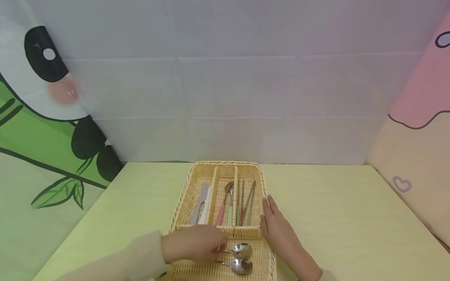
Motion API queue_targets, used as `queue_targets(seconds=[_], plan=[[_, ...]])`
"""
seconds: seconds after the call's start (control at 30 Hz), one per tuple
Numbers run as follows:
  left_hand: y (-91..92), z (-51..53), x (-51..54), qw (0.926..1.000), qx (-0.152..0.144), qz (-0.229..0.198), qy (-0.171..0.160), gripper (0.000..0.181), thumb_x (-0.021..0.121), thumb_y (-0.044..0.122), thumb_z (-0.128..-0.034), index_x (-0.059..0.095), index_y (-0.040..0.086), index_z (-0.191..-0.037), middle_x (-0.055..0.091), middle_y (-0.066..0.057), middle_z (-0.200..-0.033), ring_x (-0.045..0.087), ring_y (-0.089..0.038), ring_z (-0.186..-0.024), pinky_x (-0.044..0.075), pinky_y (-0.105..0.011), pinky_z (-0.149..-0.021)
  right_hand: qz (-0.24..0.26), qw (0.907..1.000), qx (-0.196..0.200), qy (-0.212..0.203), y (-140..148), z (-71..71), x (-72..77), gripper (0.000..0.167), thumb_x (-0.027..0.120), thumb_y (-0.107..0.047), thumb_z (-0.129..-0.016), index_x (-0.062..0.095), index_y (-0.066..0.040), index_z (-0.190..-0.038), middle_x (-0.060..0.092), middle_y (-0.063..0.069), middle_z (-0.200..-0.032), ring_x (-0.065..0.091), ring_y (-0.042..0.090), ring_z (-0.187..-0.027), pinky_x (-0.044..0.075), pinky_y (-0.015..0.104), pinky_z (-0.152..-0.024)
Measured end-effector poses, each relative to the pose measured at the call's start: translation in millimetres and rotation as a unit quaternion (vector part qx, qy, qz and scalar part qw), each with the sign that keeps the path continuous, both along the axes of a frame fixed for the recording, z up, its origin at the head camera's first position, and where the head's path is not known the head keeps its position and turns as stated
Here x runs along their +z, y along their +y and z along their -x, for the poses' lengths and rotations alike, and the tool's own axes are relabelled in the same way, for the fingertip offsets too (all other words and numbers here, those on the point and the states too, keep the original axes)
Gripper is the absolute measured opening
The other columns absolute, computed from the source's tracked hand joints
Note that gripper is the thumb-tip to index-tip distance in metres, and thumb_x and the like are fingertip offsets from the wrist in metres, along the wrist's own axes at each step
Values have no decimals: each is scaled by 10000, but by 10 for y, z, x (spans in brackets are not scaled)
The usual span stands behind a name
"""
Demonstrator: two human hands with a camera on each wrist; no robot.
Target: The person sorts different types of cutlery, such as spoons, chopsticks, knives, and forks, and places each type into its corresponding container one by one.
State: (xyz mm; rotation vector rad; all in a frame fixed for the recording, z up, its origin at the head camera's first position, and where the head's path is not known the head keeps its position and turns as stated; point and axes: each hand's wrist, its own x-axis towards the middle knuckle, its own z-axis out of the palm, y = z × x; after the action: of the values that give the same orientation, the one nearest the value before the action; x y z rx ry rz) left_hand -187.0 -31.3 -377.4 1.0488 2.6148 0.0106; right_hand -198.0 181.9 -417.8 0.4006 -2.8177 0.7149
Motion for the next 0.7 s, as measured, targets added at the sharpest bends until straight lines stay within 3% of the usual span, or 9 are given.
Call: queue_targets(seconds=[0.23, 0.33, 0.43, 0.57, 0.7], plan=[[-155, 28, 80, 9974, 281, -655, -90, 72, 643, 244, -841, 652, 172, -846, 633, 90, -761, 547, -14, -621, 451, -186, -577, -2, 10000, -3, -49, -7, 1, 3, 483, 449, -108, -944, 318, 100, -1360, 262, 286, -1436, 610, 290, -934, 500, 352, -722], [-254, 42, 123, 9923, 402, -1148, -250, 63, 610, 208, -862, 647, 162, -839, 628, 89, -753, 531, 1, -624, 454, -177, -596, 22, 10000, 31, -3, -5, -4, -1, 487, 454, -118, -947, 318, 100, -1360, 262, 286, -1436, 607, 327, -968, 505, 401, -776], [-371, 57, 166, 9846, 560, -1638, -250, 81, 586, 215, -883, 644, 160, -867, 646, 89, -826, 581, -18, -739, 483, -202, -684, 49, 9999, 91, 61, -2, -4, -9, 498, 471, -130, -945, 318, 100, -1360, 264, 287, -1434, 620, 348, -957, 487, 450, -833], [-541, 86, 215, 9722, 925, -2152, 72, 166, 568, 235, -901, 634, 110, -990, 657, 13, -993, 607, -157, -972, 493, -326, -817, 77, 9998, 158, 94, 2, 10, -21, 512, 487, -137, -941, 315, 101, -1360, 266, 290, -1431, 637, 329, -931, 467, 458, -861], [-700, 117, 207, 9563, 1491, -2419, 688, 281, 578, 200, -896, 572, 57, -1138, 601, -98, -1162, 532, -292, -1119, 449, -434, -905, 77, 9998, 160, 37, 6, 20, -16, 512, 488, -125, -939, 309, 103, -1362, 262, 302, -1428, 655, 248, -826, 507, 394, -807]])
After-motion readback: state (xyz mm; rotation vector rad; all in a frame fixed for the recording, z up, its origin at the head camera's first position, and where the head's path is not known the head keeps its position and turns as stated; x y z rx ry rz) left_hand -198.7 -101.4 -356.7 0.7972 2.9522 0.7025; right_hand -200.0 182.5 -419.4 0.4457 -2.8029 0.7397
